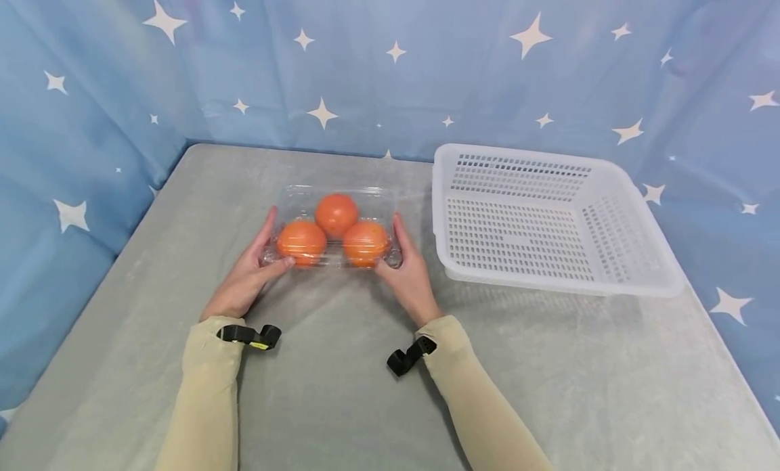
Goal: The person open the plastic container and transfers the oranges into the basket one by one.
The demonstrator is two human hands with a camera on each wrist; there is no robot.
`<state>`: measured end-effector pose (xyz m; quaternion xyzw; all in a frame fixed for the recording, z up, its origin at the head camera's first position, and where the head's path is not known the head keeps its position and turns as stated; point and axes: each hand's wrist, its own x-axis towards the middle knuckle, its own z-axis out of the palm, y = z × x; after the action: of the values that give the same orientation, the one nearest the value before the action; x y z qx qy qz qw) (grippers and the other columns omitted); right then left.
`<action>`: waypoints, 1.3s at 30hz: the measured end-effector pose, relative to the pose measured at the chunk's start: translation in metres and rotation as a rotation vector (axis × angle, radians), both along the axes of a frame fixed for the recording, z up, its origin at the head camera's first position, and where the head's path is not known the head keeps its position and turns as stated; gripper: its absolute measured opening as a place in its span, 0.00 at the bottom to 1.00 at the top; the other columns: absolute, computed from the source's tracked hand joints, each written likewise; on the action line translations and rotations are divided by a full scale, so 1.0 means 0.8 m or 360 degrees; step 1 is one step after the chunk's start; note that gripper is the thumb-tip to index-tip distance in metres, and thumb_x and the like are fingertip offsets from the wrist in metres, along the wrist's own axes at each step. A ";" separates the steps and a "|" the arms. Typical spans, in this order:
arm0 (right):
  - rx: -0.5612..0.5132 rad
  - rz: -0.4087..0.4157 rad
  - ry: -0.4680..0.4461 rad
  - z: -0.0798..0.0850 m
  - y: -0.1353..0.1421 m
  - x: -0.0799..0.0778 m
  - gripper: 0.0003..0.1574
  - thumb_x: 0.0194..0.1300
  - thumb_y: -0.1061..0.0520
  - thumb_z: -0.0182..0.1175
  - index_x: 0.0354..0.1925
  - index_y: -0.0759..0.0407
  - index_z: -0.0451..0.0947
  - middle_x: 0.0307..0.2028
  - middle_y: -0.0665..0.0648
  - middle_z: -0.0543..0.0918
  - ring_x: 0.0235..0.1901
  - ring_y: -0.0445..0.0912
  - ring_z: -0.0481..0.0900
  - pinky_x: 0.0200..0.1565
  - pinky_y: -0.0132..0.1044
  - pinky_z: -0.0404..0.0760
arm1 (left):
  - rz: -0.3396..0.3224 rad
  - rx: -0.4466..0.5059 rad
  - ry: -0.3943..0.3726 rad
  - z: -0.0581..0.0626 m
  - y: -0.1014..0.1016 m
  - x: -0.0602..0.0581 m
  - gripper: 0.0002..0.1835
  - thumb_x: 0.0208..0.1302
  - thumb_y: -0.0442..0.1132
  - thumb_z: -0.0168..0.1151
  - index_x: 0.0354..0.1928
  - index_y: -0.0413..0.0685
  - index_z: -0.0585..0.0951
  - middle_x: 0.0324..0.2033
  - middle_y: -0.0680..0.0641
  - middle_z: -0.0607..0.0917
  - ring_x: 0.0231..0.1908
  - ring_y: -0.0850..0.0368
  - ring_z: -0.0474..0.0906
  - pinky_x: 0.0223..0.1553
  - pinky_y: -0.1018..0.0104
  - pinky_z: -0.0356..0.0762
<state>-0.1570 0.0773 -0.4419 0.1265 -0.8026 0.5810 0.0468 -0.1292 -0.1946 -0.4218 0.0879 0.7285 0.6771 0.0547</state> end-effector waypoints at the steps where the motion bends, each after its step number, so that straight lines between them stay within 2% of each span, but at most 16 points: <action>1: -0.0003 0.0009 0.0002 0.000 -0.001 0.000 0.52 0.49 0.58 0.59 0.68 0.45 0.47 0.65 0.38 0.53 0.63 0.33 0.50 0.63 0.34 0.50 | 0.0006 -0.0004 0.0000 -0.003 -0.002 0.000 0.45 0.56 0.37 0.62 0.67 0.74 0.46 0.68 0.53 0.45 0.67 0.59 0.37 0.63 0.49 0.40; 7: -0.0055 0.0067 -0.0027 -0.001 -0.004 0.003 0.52 0.52 0.51 0.61 0.69 0.43 0.44 0.66 0.41 0.52 0.64 0.33 0.48 0.63 0.37 0.48 | 0.0026 -0.0008 -0.0005 -0.016 -0.009 -0.003 0.45 0.56 0.39 0.62 0.67 0.73 0.45 0.68 0.52 0.45 0.67 0.59 0.37 0.63 0.48 0.40; 13: -0.0135 0.0044 -0.0112 0.004 -0.004 0.002 0.53 0.51 0.49 0.64 0.67 0.34 0.45 0.65 0.41 0.53 0.63 0.32 0.49 0.63 0.34 0.50 | 0.0041 0.0011 -0.0026 -0.013 -0.007 -0.005 0.45 0.56 0.39 0.62 0.67 0.74 0.45 0.68 0.51 0.46 0.66 0.59 0.37 0.63 0.50 0.40; 16: -0.0154 0.0058 -0.0117 0.011 -0.003 0.001 0.54 0.51 0.51 0.65 0.68 0.38 0.45 0.66 0.42 0.53 0.63 0.32 0.49 0.62 0.33 0.50 | 0.0042 0.0020 -0.0008 -0.011 -0.006 -0.007 0.45 0.56 0.38 0.62 0.67 0.73 0.45 0.68 0.55 0.44 0.66 0.61 0.36 0.63 0.51 0.40; 20: -0.0176 0.0101 -0.0085 0.029 -0.005 0.008 0.52 0.52 0.57 0.63 0.69 0.50 0.46 0.67 0.50 0.53 0.65 0.38 0.48 0.63 0.35 0.50 | 0.0036 0.0019 0.0010 -0.010 -0.007 -0.007 0.45 0.56 0.38 0.62 0.67 0.73 0.45 0.67 0.62 0.42 0.66 0.64 0.35 0.63 0.50 0.41; 22: -0.0187 0.0104 -0.0078 0.037 -0.007 0.012 0.51 0.52 0.59 0.63 0.69 0.53 0.46 0.67 0.53 0.53 0.65 0.39 0.48 0.63 0.36 0.50 | 0.0034 0.0015 0.0010 -0.007 -0.006 -0.005 0.45 0.56 0.38 0.62 0.67 0.73 0.45 0.67 0.61 0.42 0.66 0.63 0.35 0.63 0.50 0.41; 28: -0.0188 0.0081 -0.0101 0.040 -0.008 0.017 0.50 0.53 0.58 0.63 0.68 0.51 0.48 0.66 0.50 0.54 0.64 0.36 0.49 0.62 0.33 0.52 | 0.0045 0.0040 -0.0053 0.007 0.000 0.004 0.45 0.57 0.38 0.61 0.68 0.73 0.44 0.69 0.52 0.41 0.66 0.58 0.35 0.63 0.49 0.41; 33: -0.0181 0.0088 -0.0081 0.039 -0.007 0.020 0.50 0.53 0.57 0.63 0.68 0.51 0.48 0.66 0.53 0.54 0.64 0.37 0.50 0.63 0.36 0.52 | 0.0071 -0.0017 -0.0074 -0.002 -0.003 0.004 0.45 0.56 0.42 0.62 0.66 0.78 0.45 0.68 0.57 0.43 0.66 0.61 0.36 0.62 0.46 0.40; 35: -0.0176 0.0076 -0.0082 0.038 -0.005 0.021 0.49 0.53 0.57 0.63 0.68 0.51 0.48 0.66 0.55 0.55 0.64 0.38 0.51 0.63 0.37 0.53 | 0.0060 -0.0036 -0.0079 0.000 -0.001 0.006 0.45 0.56 0.42 0.61 0.66 0.78 0.44 0.68 0.59 0.42 0.66 0.60 0.35 0.62 0.45 0.39; 39: -0.0163 0.0035 -0.0097 0.037 -0.003 0.021 0.49 0.53 0.57 0.63 0.68 0.51 0.50 0.65 0.56 0.57 0.63 0.39 0.53 0.62 0.37 0.54 | 0.0037 -0.0042 -0.0064 0.010 0.005 0.008 0.44 0.58 0.41 0.60 0.67 0.75 0.43 0.68 0.56 0.43 0.66 0.58 0.34 0.62 0.45 0.40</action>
<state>-0.1399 0.0750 -0.4121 0.1151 -0.7715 0.6254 0.0223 -0.1224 -0.1905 -0.4142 0.0650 0.7371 0.6697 0.0627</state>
